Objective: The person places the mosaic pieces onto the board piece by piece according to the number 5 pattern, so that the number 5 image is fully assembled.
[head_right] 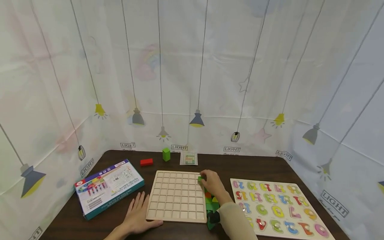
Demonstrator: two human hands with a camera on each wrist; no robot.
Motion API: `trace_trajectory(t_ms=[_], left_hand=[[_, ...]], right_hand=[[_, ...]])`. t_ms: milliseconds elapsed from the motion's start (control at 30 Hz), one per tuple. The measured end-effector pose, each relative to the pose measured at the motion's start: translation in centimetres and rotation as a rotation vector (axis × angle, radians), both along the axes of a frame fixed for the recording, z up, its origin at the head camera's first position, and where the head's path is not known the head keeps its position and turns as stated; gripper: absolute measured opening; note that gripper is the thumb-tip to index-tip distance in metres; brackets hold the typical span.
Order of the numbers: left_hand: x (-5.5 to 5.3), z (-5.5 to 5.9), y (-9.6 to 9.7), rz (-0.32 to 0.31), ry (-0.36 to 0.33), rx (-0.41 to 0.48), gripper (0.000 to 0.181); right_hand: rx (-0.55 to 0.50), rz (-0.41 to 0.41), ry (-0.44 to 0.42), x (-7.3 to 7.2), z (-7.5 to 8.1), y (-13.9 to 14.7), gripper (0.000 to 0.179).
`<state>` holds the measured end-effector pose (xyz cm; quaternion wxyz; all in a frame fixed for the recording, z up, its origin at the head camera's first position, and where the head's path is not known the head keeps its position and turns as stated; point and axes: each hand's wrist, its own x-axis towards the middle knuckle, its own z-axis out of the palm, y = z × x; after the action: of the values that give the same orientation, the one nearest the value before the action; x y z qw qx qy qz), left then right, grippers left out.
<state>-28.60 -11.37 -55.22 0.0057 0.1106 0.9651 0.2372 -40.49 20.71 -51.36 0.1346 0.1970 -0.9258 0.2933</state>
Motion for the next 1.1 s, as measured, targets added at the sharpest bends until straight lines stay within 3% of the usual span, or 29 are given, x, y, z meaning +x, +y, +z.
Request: trace_trajectory(t_ms=[600,1100], left_hand=[[0.0,-0.2,-0.1,0.001,0.007,-0.031,0.126],[-0.3,-0.6,-0.1,0.006,0.006,-0.028,0.127]], right_hand=[[-0.026,0.069,-0.017,-0.5,-0.7,-3.0,0.027],[-0.006,0.094,-0.008,-0.8,-1.1,-3.3,0.024]])
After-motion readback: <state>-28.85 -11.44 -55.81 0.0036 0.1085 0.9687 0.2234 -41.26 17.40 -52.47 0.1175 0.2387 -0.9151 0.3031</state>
